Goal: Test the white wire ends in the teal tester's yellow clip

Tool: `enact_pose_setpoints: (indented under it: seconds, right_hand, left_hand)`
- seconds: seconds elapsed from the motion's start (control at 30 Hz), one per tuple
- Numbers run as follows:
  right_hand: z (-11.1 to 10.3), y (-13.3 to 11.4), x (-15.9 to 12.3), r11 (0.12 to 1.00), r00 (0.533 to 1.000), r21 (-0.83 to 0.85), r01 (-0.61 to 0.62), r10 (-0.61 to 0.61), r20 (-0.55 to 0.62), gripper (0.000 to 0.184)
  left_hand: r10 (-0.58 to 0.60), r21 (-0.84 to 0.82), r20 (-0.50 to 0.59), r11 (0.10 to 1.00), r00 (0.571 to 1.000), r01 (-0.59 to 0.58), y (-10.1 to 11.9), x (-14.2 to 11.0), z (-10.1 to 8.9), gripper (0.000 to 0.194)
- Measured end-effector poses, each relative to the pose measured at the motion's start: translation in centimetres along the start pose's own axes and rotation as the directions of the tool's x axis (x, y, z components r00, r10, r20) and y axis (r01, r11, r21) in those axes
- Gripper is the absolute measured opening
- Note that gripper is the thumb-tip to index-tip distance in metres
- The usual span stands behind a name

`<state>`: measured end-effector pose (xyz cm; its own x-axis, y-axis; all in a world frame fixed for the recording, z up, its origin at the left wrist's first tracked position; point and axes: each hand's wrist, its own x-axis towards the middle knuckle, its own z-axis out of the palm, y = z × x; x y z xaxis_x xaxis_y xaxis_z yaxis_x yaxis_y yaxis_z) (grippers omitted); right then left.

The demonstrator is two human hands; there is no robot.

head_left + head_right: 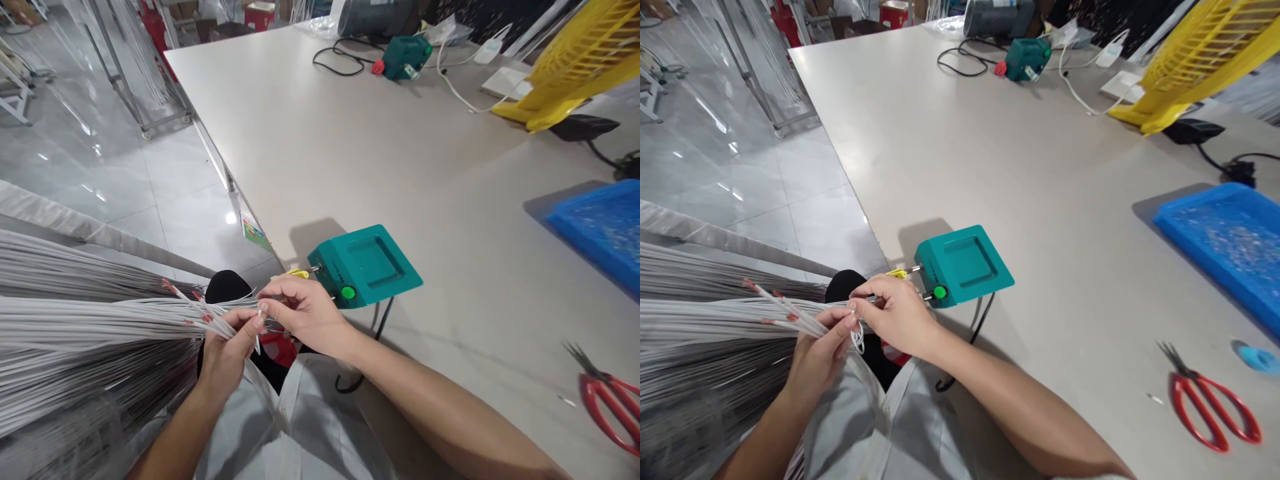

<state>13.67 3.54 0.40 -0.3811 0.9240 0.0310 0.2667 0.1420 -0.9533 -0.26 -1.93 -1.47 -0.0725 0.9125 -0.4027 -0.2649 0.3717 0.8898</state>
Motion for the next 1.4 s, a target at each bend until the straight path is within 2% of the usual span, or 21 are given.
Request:
enact_pose_setpoints:
  seconds: [0.13,0.3,0.37,0.47,0.6,0.7,0.8,0.97,1.03,1.1,1.17,1.27,1.33,1.4]
  right_hand:
    - [0.1,0.1,-0.1,1.0,1.0,-0.018,0.001,-0.001,0.017,0.013]
    - [-0.9,-0.6,-0.3,0.977,0.99,-0.198,0.082,-0.057,0.128,0.012]
    - [-1.1,-0.8,-0.3,0.978,0.993,-0.186,0.096,-0.082,0.08,0.011]
    - [-1.0,-0.8,-0.4,0.997,0.998,-0.047,0.059,-0.061,-0.035,0.013]
    - [-0.6,-0.4,-0.3,0.994,0.999,0.104,-0.037,0.036,0.011,0.023]
    - [-0.2,0.0,-0.2,0.997,0.999,0.076,-0.017,0.015,0.039,0.01]
    - [0.2,0.2,-0.2,0.997,0.999,0.067,0.047,-0.048,0.022,0.011]
    - [0.2,0.0,-0.5,0.995,0.989,-0.019,0.101,-0.102,-0.105,0.01]
    - [-0.2,-0.1,-0.5,0.997,0.982,-0.022,0.08,-0.082,-0.17,0.01]
    - [-0.5,-0.2,-0.5,0.998,0.98,0.047,0.041,-0.031,-0.198,0.007]
    - [-0.7,-0.3,-0.4,0.992,0.991,0.129,0.008,0.01,-0.131,0.014]
    - [-0.8,-0.2,-0.2,0.986,0.993,0.153,0.069,-0.083,0.086,0.012]
    - [-0.8,-0.1,-0.1,0.982,0.97,0.073,0.173,-0.182,0.163,0.017]
    - [-0.9,0.0,-0.2,0.963,0.955,-0.089,0.256,-0.238,0.177,0.021]
  left_hand:
    - [-0.002,-0.076,-0.055,0.997,0.998,-0.003,0.1,0.1,0.2,0.014]
    - [0.018,-0.136,-0.095,0.99,0.995,-0.031,0.7,0.0,0.3,0.014]
    - [0.019,-0.132,-0.096,0.991,0.995,-0.032,0.8,-0.1,0.2,0.012]
    - [0.012,-0.103,-0.078,0.994,0.997,-0.02,0.8,-0.1,0.1,0.011]
    - [0.022,-0.071,-0.046,0.997,0.999,-0.025,0.4,-0.1,-0.1,0.011]
    - [0.039,-0.05,-0.028,0.998,0.999,-0.04,0.1,-0.1,-0.1,0.01]
    - [0.033,-0.105,-0.042,0.994,0.999,-0.038,0.0,0.0,0.0,0.009]
    - [0.022,-0.202,-0.082,0.979,0.996,-0.039,0.6,-0.1,0.1,0.011]
    - [0.019,-0.196,-0.078,0.98,0.997,-0.034,0.8,-0.1,0.1,0.012]
    - [0.015,-0.187,-0.07,0.982,0.997,-0.028,0.8,0.0,0.0,0.013]
    - [0.012,-0.166,-0.052,0.986,0.999,-0.021,0.6,0.1,-0.1,0.014]
    - [0.024,-0.053,0.034,0.998,0.999,-0.022,0.4,0.1,-0.4,0.016]
    - [0.034,0.074,0.089,0.996,0.995,-0.041,0.4,-0.1,-0.5,0.021]
    - [0.033,0.185,0.102,0.981,0.994,-0.051,0.6,-0.3,-0.5,0.023]
